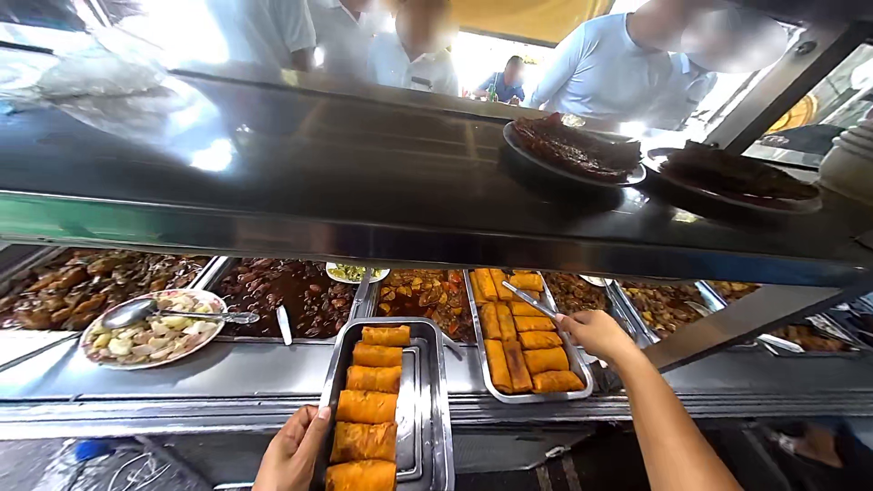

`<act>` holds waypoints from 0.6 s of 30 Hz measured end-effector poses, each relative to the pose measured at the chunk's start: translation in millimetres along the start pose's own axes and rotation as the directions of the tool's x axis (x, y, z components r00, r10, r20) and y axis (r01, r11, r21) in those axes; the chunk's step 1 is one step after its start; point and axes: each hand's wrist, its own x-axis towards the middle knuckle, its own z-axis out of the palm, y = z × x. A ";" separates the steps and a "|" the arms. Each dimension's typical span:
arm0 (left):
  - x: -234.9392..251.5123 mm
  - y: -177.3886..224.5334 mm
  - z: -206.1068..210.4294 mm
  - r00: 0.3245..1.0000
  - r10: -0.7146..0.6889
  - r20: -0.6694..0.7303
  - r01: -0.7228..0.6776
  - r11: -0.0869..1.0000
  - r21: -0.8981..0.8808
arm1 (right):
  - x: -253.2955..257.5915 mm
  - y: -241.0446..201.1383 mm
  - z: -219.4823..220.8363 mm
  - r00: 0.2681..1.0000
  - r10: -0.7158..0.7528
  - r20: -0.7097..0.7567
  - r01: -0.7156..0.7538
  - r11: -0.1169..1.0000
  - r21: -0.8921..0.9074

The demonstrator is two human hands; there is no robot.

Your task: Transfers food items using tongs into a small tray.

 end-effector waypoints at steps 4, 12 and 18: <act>-0.9 -0.8 0.5 1.000 -0.005 -0.004 0.005 1.000 -0.016 | 4.9 16.4 -14.5 0.982 0.083 0.170 -0.130 0.947 0.293; -1.4 -1.0 0.5 1.000 -0.008 -0.006 0.008 1.000 -0.013 | 18.2 32.2 4.2 0.968 0.075 0.240 -0.180 0.872 0.456; -1.8 -2.2 -0.6 1.000 -0.002 0.000 0.002 1.000 -0.016 | -2.8 35.1 30.3 0.980 0.136 0.149 -0.199 0.763 0.615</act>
